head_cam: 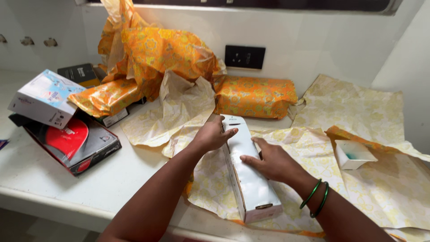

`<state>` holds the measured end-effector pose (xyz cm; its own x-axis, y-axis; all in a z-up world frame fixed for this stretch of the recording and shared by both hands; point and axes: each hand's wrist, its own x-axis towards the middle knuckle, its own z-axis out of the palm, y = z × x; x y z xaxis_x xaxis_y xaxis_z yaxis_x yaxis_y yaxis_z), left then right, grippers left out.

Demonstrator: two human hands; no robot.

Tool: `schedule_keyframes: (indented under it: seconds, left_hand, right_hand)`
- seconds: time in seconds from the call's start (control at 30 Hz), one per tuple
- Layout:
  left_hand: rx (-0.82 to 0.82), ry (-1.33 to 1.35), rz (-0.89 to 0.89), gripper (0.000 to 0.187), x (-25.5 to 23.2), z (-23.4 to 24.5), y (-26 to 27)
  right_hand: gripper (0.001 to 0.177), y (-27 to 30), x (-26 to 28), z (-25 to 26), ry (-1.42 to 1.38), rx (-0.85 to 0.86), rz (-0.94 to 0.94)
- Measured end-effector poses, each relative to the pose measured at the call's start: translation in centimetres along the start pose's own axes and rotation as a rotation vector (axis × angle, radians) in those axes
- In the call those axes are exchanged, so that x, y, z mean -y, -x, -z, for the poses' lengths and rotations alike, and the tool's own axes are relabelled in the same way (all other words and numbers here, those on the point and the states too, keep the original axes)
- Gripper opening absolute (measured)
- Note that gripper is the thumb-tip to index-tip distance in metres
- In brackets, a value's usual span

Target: The person wraps two rectangular boxes with patterned orange and yellow wrapping paper. They fold the paper around each box, crease the edges, and tuck the ends to form neat packages. The first wrapped box is set aside, and the second is wrapped similarly.

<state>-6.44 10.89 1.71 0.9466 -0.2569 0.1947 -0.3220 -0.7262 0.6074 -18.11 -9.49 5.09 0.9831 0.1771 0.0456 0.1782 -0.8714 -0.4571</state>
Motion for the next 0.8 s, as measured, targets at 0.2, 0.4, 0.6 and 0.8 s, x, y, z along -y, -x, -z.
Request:
schedule_keyframes:
  seconds: [0.2,0.4,0.6,0.8]
  left_hand:
    - [-0.083,0.132,-0.041,0.075,0.7,-0.7,0.4]
    - [-0.038,0.319,-0.096,0.077,0.6,-1.8,0.0]
    - [-0.065,0.356,-0.172,0.077,0.8,-4.3,0.6]
    - [-0.162,0.156,-0.276,0.077,-0.3,-4.2,1.8]
  right_hand:
    - [0.081,-0.2,0.3,0.6,-0.268,0.022,-0.081]
    - [0.077,-1.4,-1.2,-0.4,-0.337,0.010,-0.084]
    - [0.075,-2.3,-2.7,-0.8,-0.255,0.040,-0.115]
    - [0.063,-2.6,-4.1,-0.1,-0.058,-0.013,-0.044]
